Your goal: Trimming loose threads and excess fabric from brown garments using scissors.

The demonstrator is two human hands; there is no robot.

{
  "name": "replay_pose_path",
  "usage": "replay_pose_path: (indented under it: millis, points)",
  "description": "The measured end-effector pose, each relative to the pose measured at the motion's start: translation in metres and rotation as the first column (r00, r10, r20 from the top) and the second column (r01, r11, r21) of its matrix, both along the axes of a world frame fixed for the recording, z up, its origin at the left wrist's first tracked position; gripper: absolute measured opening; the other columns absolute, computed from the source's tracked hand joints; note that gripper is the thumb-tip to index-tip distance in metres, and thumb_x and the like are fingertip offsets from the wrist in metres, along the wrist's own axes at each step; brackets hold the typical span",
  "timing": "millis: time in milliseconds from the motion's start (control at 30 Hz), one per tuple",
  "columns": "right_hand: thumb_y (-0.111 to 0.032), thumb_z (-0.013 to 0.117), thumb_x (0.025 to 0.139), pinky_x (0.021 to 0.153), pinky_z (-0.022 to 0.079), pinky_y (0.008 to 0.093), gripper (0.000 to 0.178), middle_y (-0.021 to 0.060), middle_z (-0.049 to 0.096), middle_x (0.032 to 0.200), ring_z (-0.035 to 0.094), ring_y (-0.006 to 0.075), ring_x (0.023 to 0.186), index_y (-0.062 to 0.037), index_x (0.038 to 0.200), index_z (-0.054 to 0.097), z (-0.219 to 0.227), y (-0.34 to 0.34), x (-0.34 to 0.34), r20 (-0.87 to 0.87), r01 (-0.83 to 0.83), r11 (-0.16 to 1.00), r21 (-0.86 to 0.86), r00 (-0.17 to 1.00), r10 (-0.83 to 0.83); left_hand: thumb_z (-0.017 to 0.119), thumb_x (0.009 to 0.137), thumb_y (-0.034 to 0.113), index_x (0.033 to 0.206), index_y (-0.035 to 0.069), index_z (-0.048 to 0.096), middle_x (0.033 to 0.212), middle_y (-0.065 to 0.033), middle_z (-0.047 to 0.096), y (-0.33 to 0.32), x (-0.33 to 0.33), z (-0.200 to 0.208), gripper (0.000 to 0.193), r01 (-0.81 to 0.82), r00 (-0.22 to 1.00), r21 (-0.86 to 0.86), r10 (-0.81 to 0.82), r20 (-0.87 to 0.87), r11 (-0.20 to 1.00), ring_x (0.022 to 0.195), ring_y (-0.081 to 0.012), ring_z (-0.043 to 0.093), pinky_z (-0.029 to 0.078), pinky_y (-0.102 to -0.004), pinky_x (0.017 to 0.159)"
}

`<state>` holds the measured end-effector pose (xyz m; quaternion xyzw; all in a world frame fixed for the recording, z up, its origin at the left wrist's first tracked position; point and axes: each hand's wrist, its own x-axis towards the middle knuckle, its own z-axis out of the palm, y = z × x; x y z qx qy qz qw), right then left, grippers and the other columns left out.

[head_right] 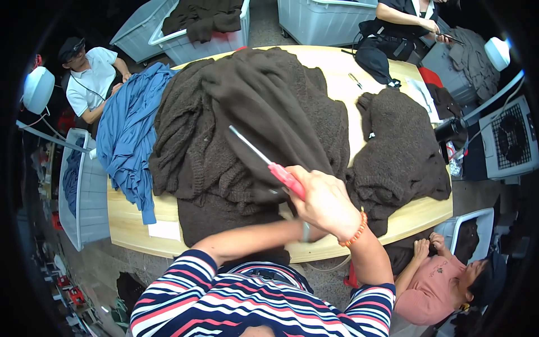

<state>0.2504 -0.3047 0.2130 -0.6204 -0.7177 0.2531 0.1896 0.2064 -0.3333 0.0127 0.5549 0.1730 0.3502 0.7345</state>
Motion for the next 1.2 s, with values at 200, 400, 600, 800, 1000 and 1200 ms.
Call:
replay_pose_path:
  millis: [200,400,600,800,1000,1200]
  points:
    - [-0.020,0.066,0.085,0.089,0.050,0.0464,0.043,0.0226,0.066,0.107,0.062,0.0404,0.103,-0.0110,0.127,0.056,-0.094,0.020,0.029,-0.066,0.060,0.975,-0.215,0.995,-0.076,0.059,0.085,0.021,0.111,0.005,0.065,0.103,-0.0175,0.065,-0.112,-0.018,-0.015,0.031,0.883,0.458,0.433,-0.529,-0.714,0.181,0.099,-0.0328,0.063,0.050,-0.0443,0.080]
    - [-0.022,0.068,0.085,0.095,0.048,0.0461,0.056,0.0234,0.063,0.119,0.060,0.0415,0.112,-0.0166,0.138,0.050,-0.157,-0.034,0.168,0.296,0.723,0.668,-0.176,0.686,-0.665,0.071,0.076,0.012,0.103,0.006,0.067,0.106,-0.0136,0.064,-0.023,-0.118,-0.006,0.028,0.394,0.878,0.604,-0.090,-0.470,0.693,0.103,-0.0340,0.060,0.049,-0.0440,0.088]
    - [-0.017,0.061,0.089,0.091,0.048,0.0498,0.042,0.0254,0.062,0.117,0.060,0.0441,0.107,-0.0119,0.131,0.053,-0.156,-0.110,0.206,0.343,0.829,0.553,-0.090,0.547,-0.764,0.073,0.077,0.006,0.118,0.004,0.061,0.118,-0.0197,0.058,0.079,-0.159,0.029,0.043,0.061,0.691,0.829,0.576,-0.437,0.555,0.107,-0.0374,0.057,0.048,-0.0434,0.091]
    - [-0.009,0.059,0.088,0.074,0.051,0.0507,0.036,0.0250,0.066,0.089,0.063,0.0462,0.088,-0.0101,0.124,0.054,-0.121,-0.142,0.125,0.243,0.722,0.670,-0.171,0.690,-0.682,0.074,0.081,0.025,0.145,0.013,0.040,0.146,-0.0213,0.037,0.141,-0.120,0.019,0.073,0.110,0.506,0.872,0.728,-0.462,0.477,0.129,-0.0417,0.040,0.041,-0.0514,0.102]
    - [-0.013,0.063,0.087,0.075,0.052,0.0502,0.039,0.0222,0.067,0.089,0.065,0.0412,0.084,-0.0123,0.125,0.054,-0.096,-0.142,0.084,0.014,0.474,0.862,-0.176,0.877,-0.480,0.067,0.085,0.021,0.146,0.015,0.038,0.144,-0.0222,0.035,0.200,-0.109,0.018,0.068,0.283,0.019,0.821,0.853,-0.521,0.495,0.130,-0.0415,0.038,0.040,-0.0596,0.096]
    - [-0.007,0.061,0.085,0.076,0.053,0.0480,0.039,0.0188,0.067,0.089,0.066,0.0381,0.085,-0.0115,0.124,0.055,-0.092,-0.096,0.077,0.028,0.413,0.902,-0.125,0.911,-0.413,0.056,0.086,0.013,0.135,0.014,0.051,0.146,-0.0173,0.041,0.194,-0.081,0.021,0.049,0.457,0.568,0.889,0.776,-0.275,-0.020,0.133,-0.0329,0.039,0.035,-0.0522,0.103]
